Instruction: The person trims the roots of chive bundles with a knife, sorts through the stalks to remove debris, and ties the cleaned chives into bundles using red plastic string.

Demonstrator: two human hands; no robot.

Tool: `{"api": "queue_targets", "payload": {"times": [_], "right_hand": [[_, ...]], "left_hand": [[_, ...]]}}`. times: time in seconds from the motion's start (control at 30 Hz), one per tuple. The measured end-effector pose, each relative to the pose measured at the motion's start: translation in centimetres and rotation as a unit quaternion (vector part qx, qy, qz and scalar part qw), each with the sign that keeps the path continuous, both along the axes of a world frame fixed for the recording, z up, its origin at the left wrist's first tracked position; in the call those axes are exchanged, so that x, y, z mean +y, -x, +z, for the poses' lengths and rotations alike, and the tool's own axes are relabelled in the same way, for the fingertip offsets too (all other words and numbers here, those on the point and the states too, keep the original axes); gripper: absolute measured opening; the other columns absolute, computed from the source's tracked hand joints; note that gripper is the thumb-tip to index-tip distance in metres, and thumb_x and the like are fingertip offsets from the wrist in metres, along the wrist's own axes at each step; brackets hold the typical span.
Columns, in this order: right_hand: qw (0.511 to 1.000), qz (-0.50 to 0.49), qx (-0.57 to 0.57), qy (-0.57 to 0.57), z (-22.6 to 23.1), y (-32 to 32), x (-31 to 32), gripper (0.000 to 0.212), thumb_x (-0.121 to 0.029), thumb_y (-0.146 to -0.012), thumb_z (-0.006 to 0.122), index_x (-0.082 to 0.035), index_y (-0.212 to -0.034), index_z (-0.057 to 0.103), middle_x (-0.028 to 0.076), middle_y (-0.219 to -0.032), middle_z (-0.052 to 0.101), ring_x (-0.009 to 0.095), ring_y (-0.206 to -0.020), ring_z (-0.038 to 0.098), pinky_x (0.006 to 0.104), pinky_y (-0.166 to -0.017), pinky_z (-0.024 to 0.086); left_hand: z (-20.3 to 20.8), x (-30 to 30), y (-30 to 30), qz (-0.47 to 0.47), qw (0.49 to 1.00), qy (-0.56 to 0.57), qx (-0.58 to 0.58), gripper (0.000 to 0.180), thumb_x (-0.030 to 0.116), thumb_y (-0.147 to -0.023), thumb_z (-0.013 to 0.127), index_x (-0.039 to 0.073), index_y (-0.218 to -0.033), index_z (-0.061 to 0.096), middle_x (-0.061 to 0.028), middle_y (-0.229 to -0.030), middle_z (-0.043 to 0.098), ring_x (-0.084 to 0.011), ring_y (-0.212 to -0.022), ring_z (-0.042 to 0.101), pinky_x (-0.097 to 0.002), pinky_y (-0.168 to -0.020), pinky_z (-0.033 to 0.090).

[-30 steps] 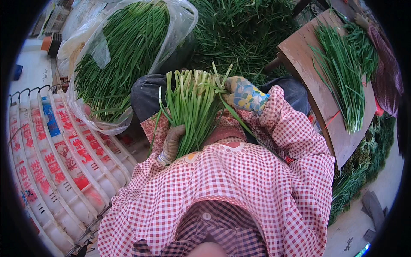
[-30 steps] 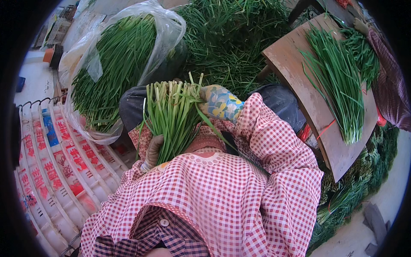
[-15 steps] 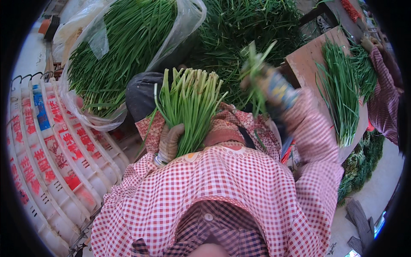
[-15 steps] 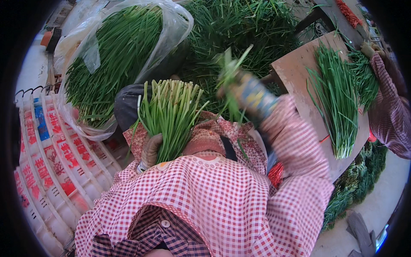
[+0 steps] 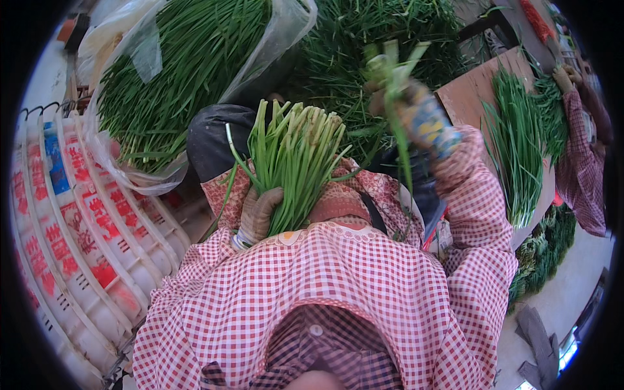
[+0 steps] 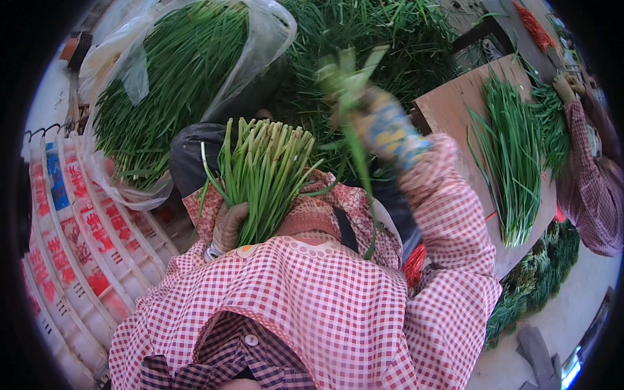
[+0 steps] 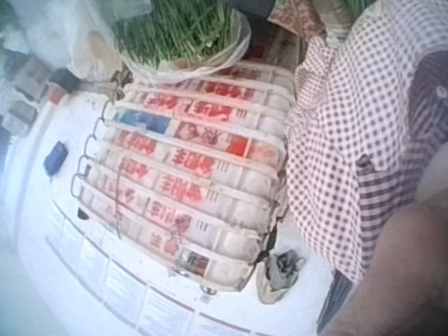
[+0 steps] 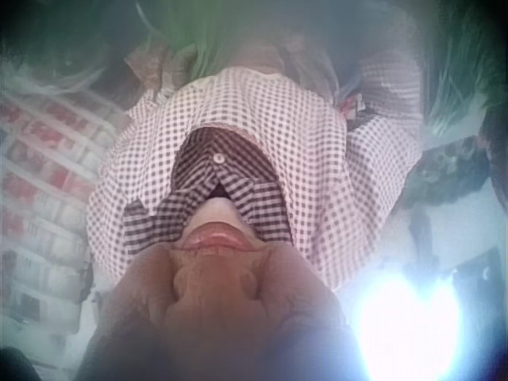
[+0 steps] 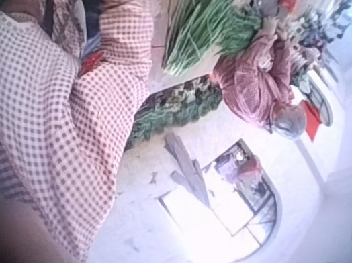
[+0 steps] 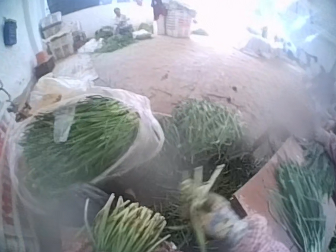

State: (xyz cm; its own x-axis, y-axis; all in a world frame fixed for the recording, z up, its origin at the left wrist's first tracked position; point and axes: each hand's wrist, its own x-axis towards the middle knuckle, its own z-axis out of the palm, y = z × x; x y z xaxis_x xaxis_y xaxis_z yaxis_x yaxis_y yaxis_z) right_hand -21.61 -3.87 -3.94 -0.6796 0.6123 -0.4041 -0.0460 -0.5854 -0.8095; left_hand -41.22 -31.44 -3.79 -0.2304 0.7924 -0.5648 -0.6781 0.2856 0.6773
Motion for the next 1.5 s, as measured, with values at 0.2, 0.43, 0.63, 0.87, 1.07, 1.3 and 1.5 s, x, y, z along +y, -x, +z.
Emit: {"api": "queue_targets", "payload": {"times": [0.2, 0.43, 0.63, 0.87, 1.07, 1.3, 1.5], "right_hand": [[0.939, 0.173, -0.189, -0.229, 2.2, 3.5, -4.5, 0.031, -0.017, -0.081, 0.074, -0.004, -0.107, 0.066, 0.005, -0.094, 0.070, 0.011, -0.084, 0.063, 0.0277, -0.075, 0.052], [0.902, 0.210, -0.226, -0.304, 3.1, 3.7, -5.3, 0.037, -0.020, -0.079, 0.074, -0.006, -0.112, 0.066, 0.008, -0.094, 0.070, 0.013, -0.085, 0.064, 0.0292, -0.077, 0.051], [0.793, 0.397, -0.335, -0.319, 6.2, 5.0, -4.6, 0.043, -0.032, -0.076, 0.074, -0.004, -0.108, 0.066, 0.013, -0.097, 0.069, 0.025, -0.091, 0.065, 0.0348, -0.079, 0.050], [0.654, 0.476, -0.425, -0.405, 7.5, 7.2, -5.3, 0.044, -0.039, -0.075, 0.071, -0.002, -0.098, 0.068, 0.016, -0.092, 0.068, 0.029, -0.087, 0.066, 0.0380, -0.074, 0.051], [0.833, 0.486, -0.148, -0.221, -5.5, 3.8, -2.1, 0.014, -0.015, -0.072, 0.067, -0.004, -0.080, 0.066, 0.011, -0.069, 0.063, 0.024, -0.064, 0.061, 0.0357, -0.055, 0.046], [0.742, 0.464, -0.132, -0.466, -5.6, 3.2, -3.8, 0.010, -0.017, -0.076, 0.062, -0.008, -0.081, 0.064, 0.006, -0.066, 0.059, 0.023, -0.063, 0.061, 0.0342, -0.055, 0.045], [0.693, 0.496, -0.303, -0.426, -3.0, 5.8, -3.6, 0.019, -0.018, -0.076, 0.061, -0.006, -0.089, 0.069, 0.015, -0.082, 0.065, 0.029, -0.079, 0.064, 0.0374, -0.070, 0.051]], "left_hand": [[0.4, 0.5, 0.0, -0.013, 0.999, -0.005, -0.049, 0.047, 0.017, -0.085, 0.057, 0.000, -0.128, 0.049, -0.0130, -0.118, 0.060, -0.0231, -0.102, 0.061, -0.0355, -0.089, 0.051], [-0.6, -0.1, 0.8, -0.026, 0.992, 0.015, -0.123, 0.052, 0.020, -0.084, 0.059, 0.001, -0.131, 0.047, -0.0119, -0.120, 0.059, -0.0224, -0.104, 0.060, -0.0354, -0.090, 0.051], [-0.3, -0.1, 0.5, -0.017, 0.989, 0.021, -0.147, 0.054, 0.021, -0.083, 0.060, 0.002, -0.132, 0.046, -0.0116, -0.122, 0.058, -0.0223, -0.106, 0.059, -0.0357, -0.092, 0.050], [-0.6, -0.3, 0.2, -0.031, 0.998, -0.039, -0.049, 0.058, 0.019, -0.083, 0.060, 0.001, -0.135, 0.041, -0.0120, -0.127, 0.055, -0.0229, -0.110, 0.057, -0.0363, -0.095, 0.047], [0.1, 0.6, -1.0, -0.021, 0.996, -0.065, -0.059, 0.060, 0.016, -0.084, 0.060, 0.004, -0.138, 0.039, -0.0119, -0.130, 0.053, -0.0241, -0.114, 0.055, -0.0381, -0.097, 0.046], [-0.3, 1.0, 0.5, -0.052, 0.997, 0.010, -0.055, 0.051, 0.016, -0.087, 0.057, 0.004, -0.135, 0.044, -0.0101, -0.127, 0.055, -0.0211, -0.110, 0.056, -0.0355, -0.094, 0.047], [-0.8, 1.8, 1.1, -0.078, 0.991, 0.087, -0.058, 0.048, 0.018, -0.087, 0.056, 0.002, -0.131, 0.048, -0.0085, -0.121, 0.059, -0.0176, -0.104, 0.058, -0.0323, -0.092, 0.047]]}}
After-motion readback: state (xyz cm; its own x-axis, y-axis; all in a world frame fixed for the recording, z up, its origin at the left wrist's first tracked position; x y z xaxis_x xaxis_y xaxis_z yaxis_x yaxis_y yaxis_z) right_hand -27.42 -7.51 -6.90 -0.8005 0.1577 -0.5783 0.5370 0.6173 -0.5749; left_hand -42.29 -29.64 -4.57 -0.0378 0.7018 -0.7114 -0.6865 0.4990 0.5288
